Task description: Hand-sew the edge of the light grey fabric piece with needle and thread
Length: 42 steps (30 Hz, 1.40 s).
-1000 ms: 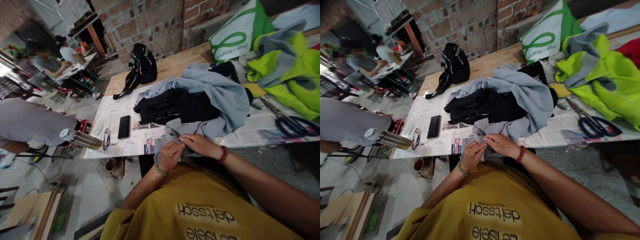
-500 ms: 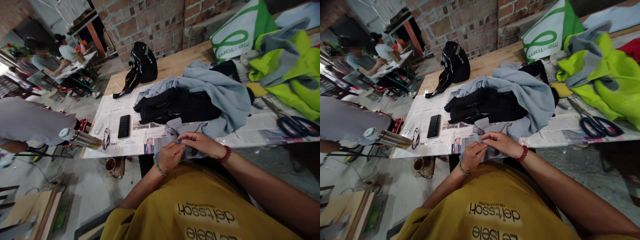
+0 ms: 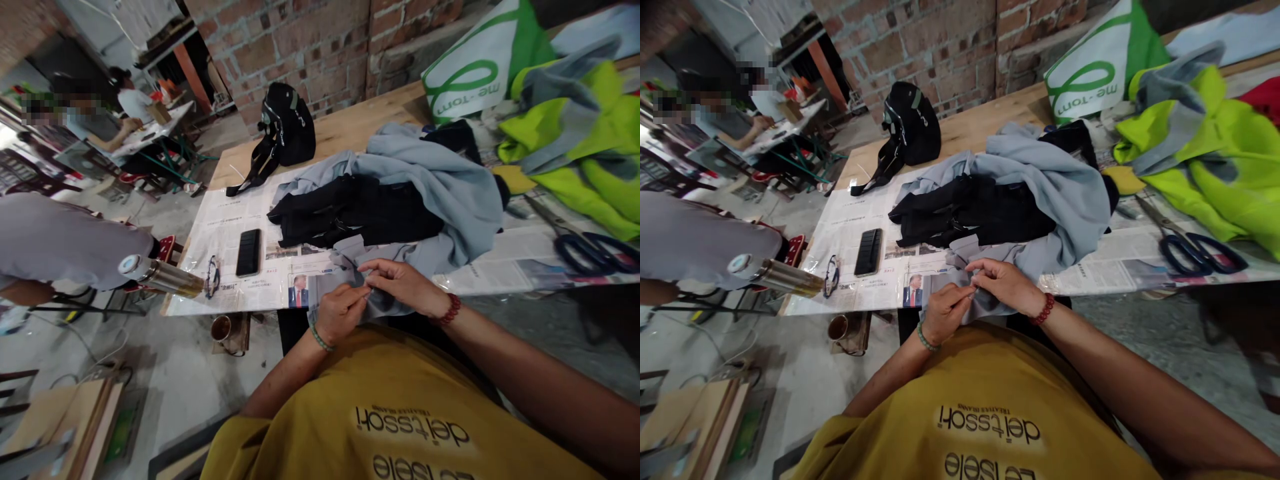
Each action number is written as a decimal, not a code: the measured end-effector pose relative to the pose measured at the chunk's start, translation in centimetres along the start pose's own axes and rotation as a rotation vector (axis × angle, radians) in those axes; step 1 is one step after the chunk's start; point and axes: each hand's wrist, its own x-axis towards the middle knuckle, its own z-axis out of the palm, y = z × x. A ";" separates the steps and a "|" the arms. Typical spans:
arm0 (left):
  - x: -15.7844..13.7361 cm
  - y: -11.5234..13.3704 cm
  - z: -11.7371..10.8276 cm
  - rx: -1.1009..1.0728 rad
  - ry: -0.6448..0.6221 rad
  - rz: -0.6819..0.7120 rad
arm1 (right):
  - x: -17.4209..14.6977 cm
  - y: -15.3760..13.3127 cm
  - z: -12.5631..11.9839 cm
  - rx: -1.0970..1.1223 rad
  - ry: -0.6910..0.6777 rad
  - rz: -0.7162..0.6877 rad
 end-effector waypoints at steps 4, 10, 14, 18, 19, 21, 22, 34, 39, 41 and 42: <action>0.1 0.0 0.1 -0.028 0.018 -0.034 | -0.1 -0.1 0.1 -0.110 0.026 -0.002; 0.2 0.0 0.1 -0.044 -0.001 -0.068 | -0.4 0.3 0.3 -0.202 0.065 -0.050; 0.3 -0.1 0.2 -0.060 -0.002 -0.077 | -0.6 0.3 0.3 -0.210 0.060 -0.032; 0.3 -0.1 0.3 -0.080 -0.014 -0.097 | -0.7 0.3 0.2 -0.205 0.070 -0.029; 0.3 -0.1 0.3 -0.077 -0.023 -0.104 | -0.7 0.3 0.2 -0.204 0.073 -0.028; 0.3 -0.1 0.3 -0.074 -0.035 -0.112 | -0.7 0.4 0.2 -0.199 0.078 -0.025; 0.3 -0.1 0.3 -0.075 -0.035 -0.113 | -0.8 0.5 0.2 -0.195 0.079 -0.025; 0.4 0.1 0.3 -0.112 -0.036 -0.112 | -1.0 0.5 0.4 -0.166 0.086 -0.014; 0.4 -0.1 0.3 -0.104 -0.056 -0.123 | -1.0 0.3 0.4 -0.173 0.084 -0.006; 0.3 -0.1 0.3 -0.105 -0.056 -0.122 | -1.0 0.3 0.4 -0.182 0.088 0.004; 0.3 -0.2 0.3 -0.104 -0.057 -0.125 | -1.0 0.2 0.4 -0.185 0.089 0.005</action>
